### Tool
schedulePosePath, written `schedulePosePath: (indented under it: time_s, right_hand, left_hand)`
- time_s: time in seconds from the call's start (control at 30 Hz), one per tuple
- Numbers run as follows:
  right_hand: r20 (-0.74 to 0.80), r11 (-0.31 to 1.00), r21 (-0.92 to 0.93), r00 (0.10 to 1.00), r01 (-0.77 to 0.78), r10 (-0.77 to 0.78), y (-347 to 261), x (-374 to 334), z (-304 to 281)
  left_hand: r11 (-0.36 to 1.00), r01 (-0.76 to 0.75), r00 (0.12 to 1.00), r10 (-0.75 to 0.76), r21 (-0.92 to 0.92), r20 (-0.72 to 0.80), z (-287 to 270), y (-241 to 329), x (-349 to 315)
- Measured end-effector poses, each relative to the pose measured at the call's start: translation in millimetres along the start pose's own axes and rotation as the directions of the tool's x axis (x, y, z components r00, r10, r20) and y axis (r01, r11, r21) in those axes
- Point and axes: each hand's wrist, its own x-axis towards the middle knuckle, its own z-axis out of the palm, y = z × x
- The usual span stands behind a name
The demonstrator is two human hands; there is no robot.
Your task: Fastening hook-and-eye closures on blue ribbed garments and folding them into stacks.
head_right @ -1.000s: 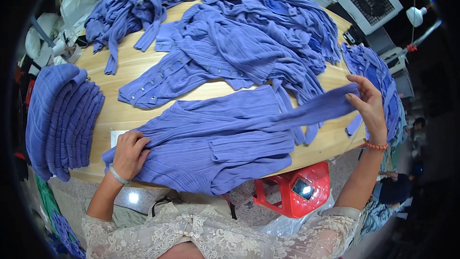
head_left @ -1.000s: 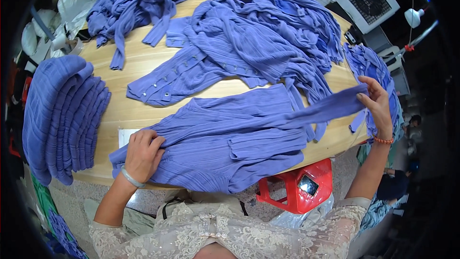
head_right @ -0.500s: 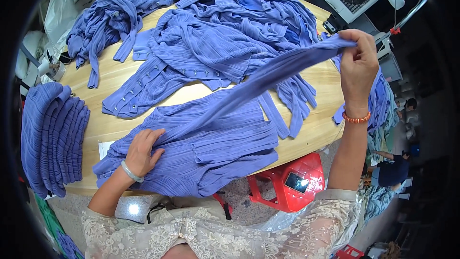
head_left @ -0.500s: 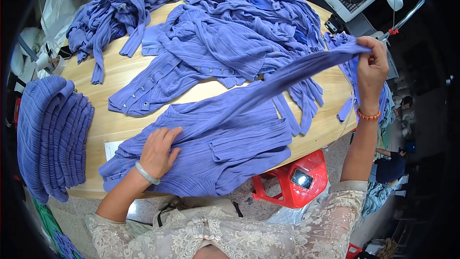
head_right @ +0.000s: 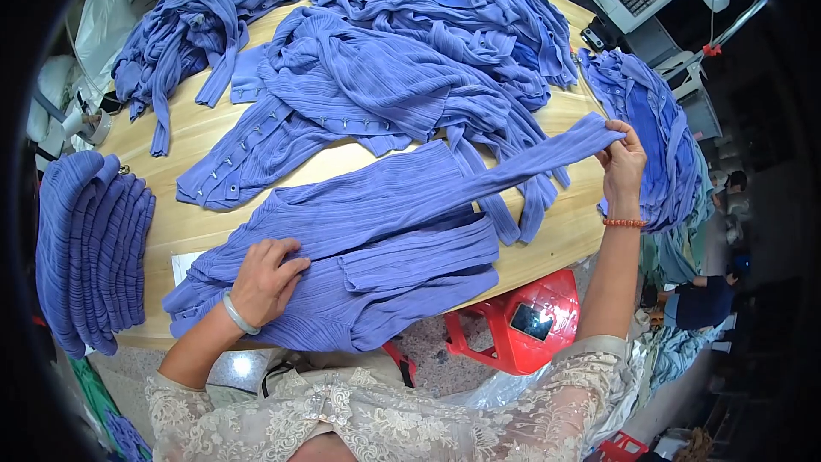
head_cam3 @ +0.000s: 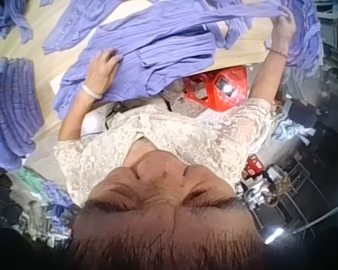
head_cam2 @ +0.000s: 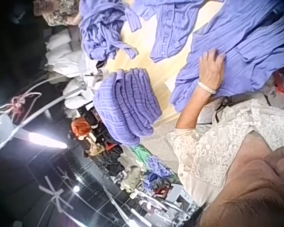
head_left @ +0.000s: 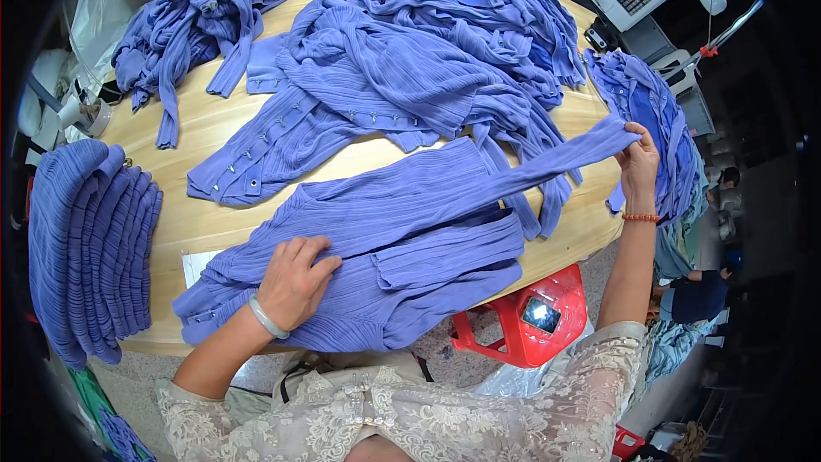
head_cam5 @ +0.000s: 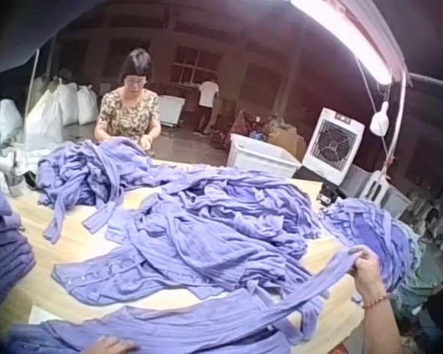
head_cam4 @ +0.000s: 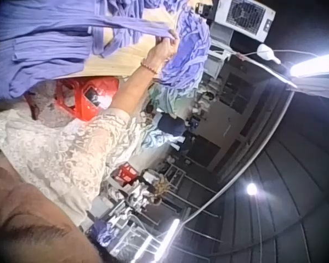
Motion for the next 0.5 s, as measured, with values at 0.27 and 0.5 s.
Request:
schedulePosePath:
  time_s: [0.27,0.5]
  right_hand:
    - [0.477,0.855,-0.065,0.769,0.514,-0.426,-28,-79,99]
    - [0.759,0.718,-0.023,0.480,0.696,-0.440,28,-203,224]
  left_hand:
    - [0.999,0.035,0.998,-0.036,0.019,0.056,-7,10,-16]
    - [0.991,0.136,0.991,-0.136,0.022,0.015,-17,25,-40]
